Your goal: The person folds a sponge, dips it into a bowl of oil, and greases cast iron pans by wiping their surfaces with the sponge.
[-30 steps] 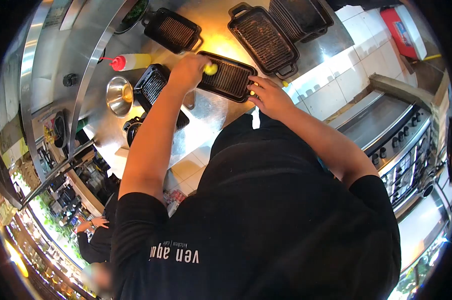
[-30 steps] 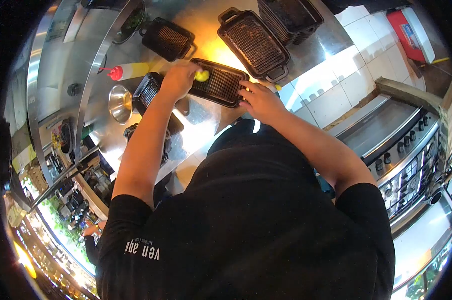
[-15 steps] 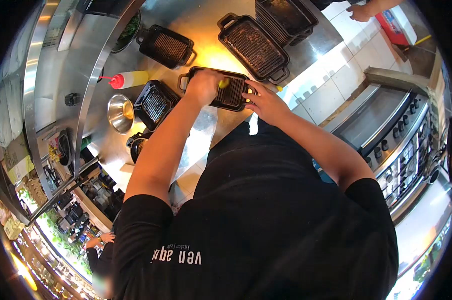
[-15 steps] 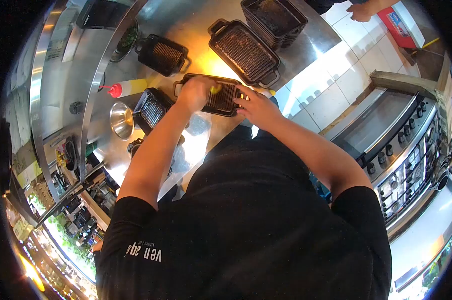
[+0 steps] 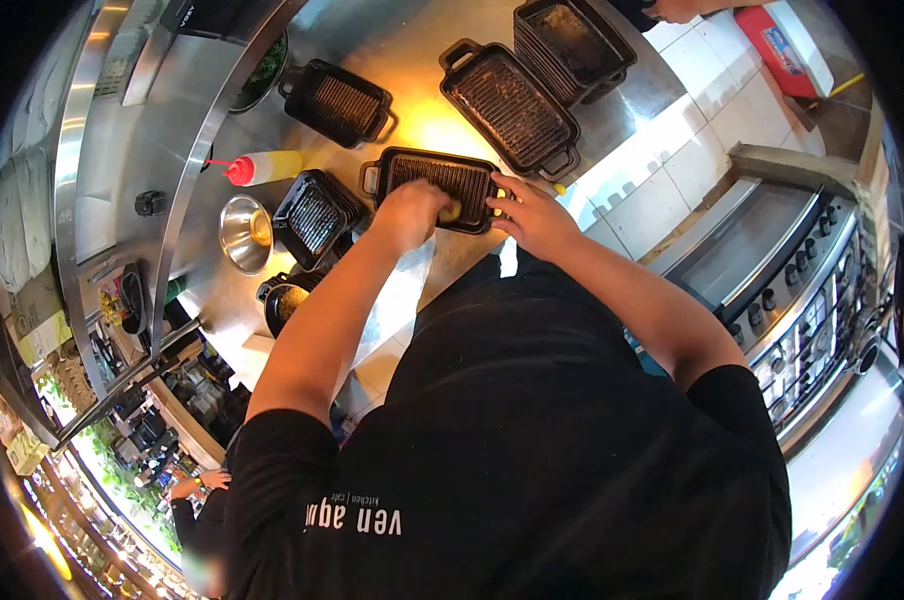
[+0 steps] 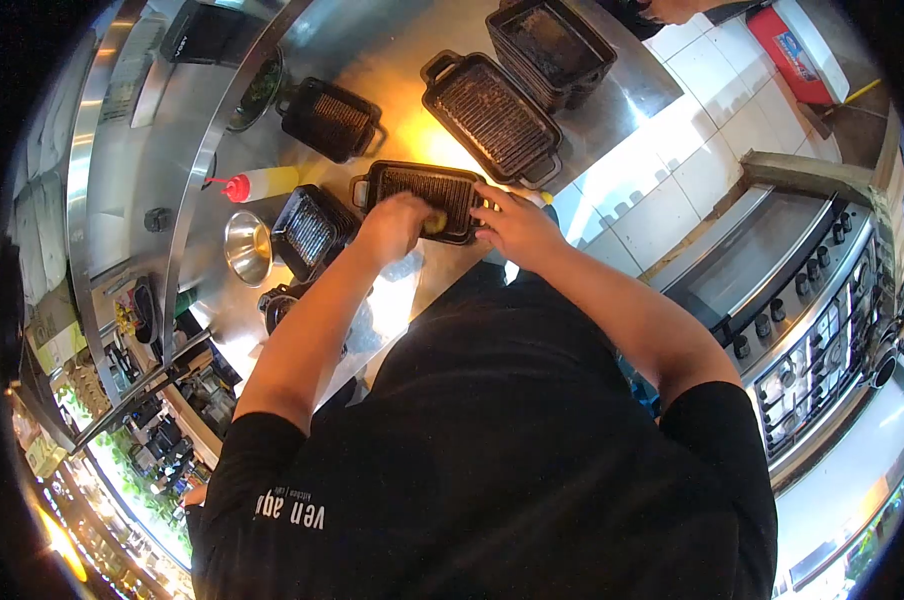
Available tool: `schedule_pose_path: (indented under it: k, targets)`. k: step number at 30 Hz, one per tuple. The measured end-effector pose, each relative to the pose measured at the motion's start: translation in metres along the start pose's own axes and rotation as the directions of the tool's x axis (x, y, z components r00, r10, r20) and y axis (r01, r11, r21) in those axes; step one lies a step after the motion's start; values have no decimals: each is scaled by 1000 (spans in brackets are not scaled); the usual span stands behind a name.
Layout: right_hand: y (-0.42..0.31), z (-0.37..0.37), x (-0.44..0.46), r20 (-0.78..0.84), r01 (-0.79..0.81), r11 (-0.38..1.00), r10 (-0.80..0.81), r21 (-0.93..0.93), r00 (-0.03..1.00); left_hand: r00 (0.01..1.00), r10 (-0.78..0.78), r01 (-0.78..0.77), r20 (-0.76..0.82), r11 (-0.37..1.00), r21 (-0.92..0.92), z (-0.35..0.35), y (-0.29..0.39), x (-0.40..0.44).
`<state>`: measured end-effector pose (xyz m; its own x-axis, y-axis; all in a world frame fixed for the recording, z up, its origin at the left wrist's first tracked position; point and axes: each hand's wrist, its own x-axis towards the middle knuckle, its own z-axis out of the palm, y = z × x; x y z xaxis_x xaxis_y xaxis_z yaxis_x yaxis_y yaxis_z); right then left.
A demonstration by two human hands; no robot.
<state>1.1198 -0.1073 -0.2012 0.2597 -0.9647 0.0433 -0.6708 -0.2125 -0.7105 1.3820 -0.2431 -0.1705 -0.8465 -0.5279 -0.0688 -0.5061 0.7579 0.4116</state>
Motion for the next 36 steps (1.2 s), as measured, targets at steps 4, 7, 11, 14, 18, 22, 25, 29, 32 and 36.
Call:
schedule_pose_path:
  k: [4,7,11,14,18,22,25,29,32,36]
  targets:
    - [-1,1,0,-13,16,1000,-16,9,1000,986,-108,123,130,987,-107,-19,1,-6]
    - [0,0,3,2,21,1000,-21,-11,1000,974,-74,88,-215,995,54,-18,11,6]
    - [-2,-5,2,22,9,1000,-9,-18,1000,978,-128,150,-164,980,128,-24,34,-6]
    - [1,-2,3,-1,29,1000,-29,-7,1000,994,-95,101,-52,987,128,-11,32,-19]
    - [-1,-5,3,-8,29,1000,-29,-5,1000,969,-217,217,-118,976,-12,-16,34,-4]
    - [-3,-7,3,24,3,1000,-3,-3,1000,966,-148,152,-213,988,-2,4,33,12]
    - [-4,-4,5,32,7,1000,-6,-25,999,965,-263,263,17,965,7,16,45,-6]
    - [-4,-6,5,43,-6,1000,7,-29,999,892,-359,361,274,932,44,-19,53,-10]
    - [-3,-7,6,36,11,999,-9,-40,999,911,-407,410,62,909,-68,-18,45,4]
    - [-4,-7,5,37,2,999,0,-51,999,919,-387,383,76,921,67,16,67,27]
